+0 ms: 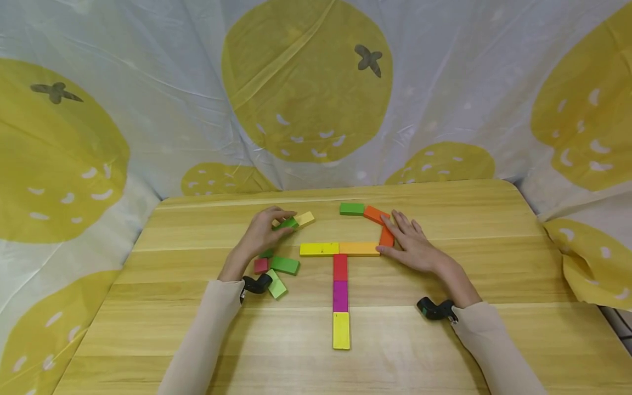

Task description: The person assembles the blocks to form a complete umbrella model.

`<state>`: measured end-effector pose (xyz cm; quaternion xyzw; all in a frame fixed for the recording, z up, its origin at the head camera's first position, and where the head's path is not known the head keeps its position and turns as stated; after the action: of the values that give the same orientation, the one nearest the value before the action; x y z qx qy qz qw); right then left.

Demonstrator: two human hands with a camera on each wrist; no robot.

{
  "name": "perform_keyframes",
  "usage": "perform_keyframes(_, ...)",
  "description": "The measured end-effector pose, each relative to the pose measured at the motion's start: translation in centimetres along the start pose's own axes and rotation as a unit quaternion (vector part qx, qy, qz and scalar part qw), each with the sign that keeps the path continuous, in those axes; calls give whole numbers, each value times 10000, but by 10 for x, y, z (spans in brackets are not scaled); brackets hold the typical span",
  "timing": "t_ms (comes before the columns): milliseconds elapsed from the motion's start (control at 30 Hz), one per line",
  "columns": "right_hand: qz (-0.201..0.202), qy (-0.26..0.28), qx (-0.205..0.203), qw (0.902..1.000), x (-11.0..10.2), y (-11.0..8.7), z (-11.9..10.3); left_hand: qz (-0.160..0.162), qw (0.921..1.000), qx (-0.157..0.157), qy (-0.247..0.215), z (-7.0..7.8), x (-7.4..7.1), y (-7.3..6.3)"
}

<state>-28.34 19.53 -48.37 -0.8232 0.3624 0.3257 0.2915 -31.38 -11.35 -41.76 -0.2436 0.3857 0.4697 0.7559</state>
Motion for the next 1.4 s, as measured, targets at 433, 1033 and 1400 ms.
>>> perform_keyframes(433, 52, -18, -70, 10000, 0, 2, -2, -29, 9985, -107, 533, 10, 4, 24)
perform_keyframes(1033, 48, -22, 16, 10000, 2, 2, 4, -1445, 9892, 192, 179, 3, 19, 16)
perform_keyframes(1400, 65, -51, 9, 10000, 2, 2, 4, -1478, 9877, 301, 404, 7, 18, 20)
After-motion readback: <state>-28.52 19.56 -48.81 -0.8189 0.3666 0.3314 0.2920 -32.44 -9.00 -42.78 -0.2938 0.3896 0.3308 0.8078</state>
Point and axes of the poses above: each hand's wrist, its own y-axis towards the middle knuckle, its own x-axis out of the palm, z = x × y, the point moved 10 cm from there along y, towards the middle knuckle, and after that the axes turned 10 degrees about -z, right-handed, at the moved point
